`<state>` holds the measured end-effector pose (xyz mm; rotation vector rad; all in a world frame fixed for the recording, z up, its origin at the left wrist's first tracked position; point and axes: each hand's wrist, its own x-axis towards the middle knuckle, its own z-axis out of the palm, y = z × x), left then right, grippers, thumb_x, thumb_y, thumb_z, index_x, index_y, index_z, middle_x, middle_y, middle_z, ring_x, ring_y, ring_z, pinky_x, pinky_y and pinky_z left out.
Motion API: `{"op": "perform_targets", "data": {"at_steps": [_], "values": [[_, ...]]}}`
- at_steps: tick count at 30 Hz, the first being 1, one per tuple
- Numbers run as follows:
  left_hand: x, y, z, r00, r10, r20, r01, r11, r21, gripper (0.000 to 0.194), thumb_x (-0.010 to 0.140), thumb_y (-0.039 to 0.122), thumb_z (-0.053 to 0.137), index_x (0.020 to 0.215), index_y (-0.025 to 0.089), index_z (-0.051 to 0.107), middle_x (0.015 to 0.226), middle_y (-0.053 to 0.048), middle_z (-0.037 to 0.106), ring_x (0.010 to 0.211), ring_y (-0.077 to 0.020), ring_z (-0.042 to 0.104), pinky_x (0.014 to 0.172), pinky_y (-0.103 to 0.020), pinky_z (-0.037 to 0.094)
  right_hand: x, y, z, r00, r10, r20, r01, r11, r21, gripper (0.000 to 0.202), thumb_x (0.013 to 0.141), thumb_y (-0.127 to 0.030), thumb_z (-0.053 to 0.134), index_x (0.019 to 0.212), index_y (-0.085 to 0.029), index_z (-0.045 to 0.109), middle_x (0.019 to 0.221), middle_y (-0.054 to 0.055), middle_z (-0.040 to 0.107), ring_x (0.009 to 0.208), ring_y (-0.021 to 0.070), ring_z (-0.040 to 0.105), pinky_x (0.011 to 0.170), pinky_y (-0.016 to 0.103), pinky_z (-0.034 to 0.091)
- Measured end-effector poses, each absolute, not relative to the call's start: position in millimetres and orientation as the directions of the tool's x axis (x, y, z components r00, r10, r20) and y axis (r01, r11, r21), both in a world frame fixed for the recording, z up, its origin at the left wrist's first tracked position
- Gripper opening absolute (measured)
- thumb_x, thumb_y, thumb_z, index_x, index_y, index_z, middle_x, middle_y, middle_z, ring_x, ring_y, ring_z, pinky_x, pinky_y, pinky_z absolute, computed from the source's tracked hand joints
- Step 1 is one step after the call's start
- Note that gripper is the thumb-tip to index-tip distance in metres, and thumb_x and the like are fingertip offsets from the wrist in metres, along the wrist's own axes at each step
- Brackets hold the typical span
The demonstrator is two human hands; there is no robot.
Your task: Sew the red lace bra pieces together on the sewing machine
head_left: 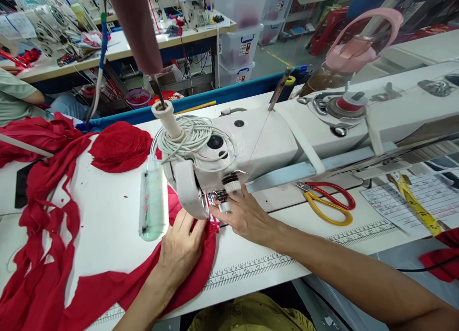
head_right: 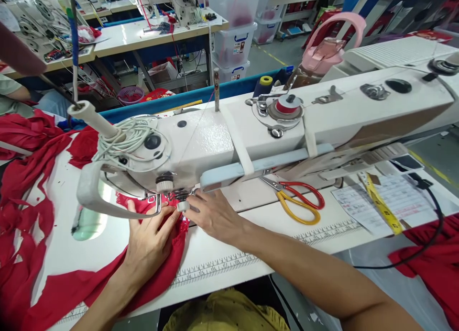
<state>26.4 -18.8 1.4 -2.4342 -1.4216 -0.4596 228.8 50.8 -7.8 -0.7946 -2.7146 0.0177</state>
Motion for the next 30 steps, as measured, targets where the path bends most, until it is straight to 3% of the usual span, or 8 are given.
{"op": "perform_targets", "data": {"at_steps": [5, 9, 14, 20, 24, 30], "values": [[27.2, -18.8, 2.5, 0.481, 0.796, 0.367, 0.873, -0.474, -0.115, 0.036, 0.088, 0.001, 0.046, 0.116, 0.012, 0.065, 0.111, -0.012, 0.072, 0.102, -0.0285, 0.066, 0.091, -0.048, 0.048, 232.5, 52.5, -9.0, -0.753, 0.583, 0.305, 0.553, 0.812, -0.188, 0.038, 0.079, 0.000, 0.053, 0.105, -0.020, 0.071, 0.100, 0.006, 0.064, 0.085, 0.0195, 0.048, 0.080, 0.037, 0.030], [29.1, -19.9, 5.4, 0.488, 0.793, 0.366, 0.869, -0.481, -0.116, 0.037, 0.089, 0.001, 0.042, 0.117, 0.009, 0.064, 0.113, -0.014, 0.072, 0.106, -0.0298, 0.066, 0.089, -0.047, 0.049, 230.9, 51.7, -8.4, -0.765, 0.563, 0.314, 0.536, 0.826, -0.174, 0.029, 0.077, -0.001, 0.056, 0.094, -0.019, 0.072, 0.099, 0.008, 0.065, 0.090, 0.0216, 0.048, 0.081, 0.037, 0.028], [28.5, -24.7, 8.0, 0.465, 0.814, 0.349, 0.876, -0.479, -0.050, 0.034, 0.091, 0.002, 0.044, 0.116, 0.010, 0.065, 0.115, -0.011, 0.073, 0.111, -0.0286, 0.065, 0.088, -0.041, 0.050, 228.2, 48.3, -7.8, -0.778, 0.528, 0.340, 0.526, 0.844, -0.106, 0.022, 0.084, 0.000, 0.054, 0.084, -0.018, 0.067, 0.101, 0.008, 0.066, 0.095, 0.0228, 0.046, 0.080, 0.037, 0.028], [24.4, -26.0, 4.5, 0.478, 0.790, 0.385, 0.864, -0.501, -0.045, 0.032, 0.090, 0.003, 0.047, 0.113, 0.011, 0.068, 0.120, -0.011, 0.072, 0.118, -0.0307, 0.062, 0.097, -0.044, 0.047, 228.5, 45.7, -10.8, -0.764, 0.532, 0.366, 0.541, 0.837, -0.086, 0.022, 0.090, -0.005, 0.051, 0.085, -0.019, 0.067, 0.103, 0.009, 0.065, 0.097, 0.0231, 0.047, 0.080, 0.037, 0.030], [22.6, -22.6, 3.4, 0.480, 0.780, 0.401, 0.858, -0.512, -0.031, 0.032, 0.090, 0.004, 0.048, 0.113, 0.012, 0.068, 0.117, -0.009, 0.073, 0.120, -0.0304, 0.060, 0.102, -0.047, 0.045, 229.0, 46.7, -9.8, -0.772, 0.562, 0.297, 0.559, 0.823, -0.105, 0.021, 0.089, -0.006, 0.054, 0.085, -0.019, 0.070, 0.103, 0.010, 0.063, 0.097, 0.0237, 0.049, 0.076, 0.036, 0.030], [20.4, -14.5, 4.1, 0.478, 0.784, 0.397, 0.856, -0.517, -0.008, 0.035, 0.089, 0.003, 0.047, 0.114, 0.016, 0.068, 0.112, -0.010, 0.074, 0.113, -0.0272, 0.063, 0.095, -0.044, 0.051, 227.3, 51.0, -2.2, -0.768, 0.619, 0.165, 0.606, 0.785, -0.127, 0.026, 0.088, -0.005, 0.053, 0.095, -0.021, 0.072, 0.105, 0.011, 0.063, 0.081, 0.0199, 0.052, 0.068, 0.034, 0.032]]}}
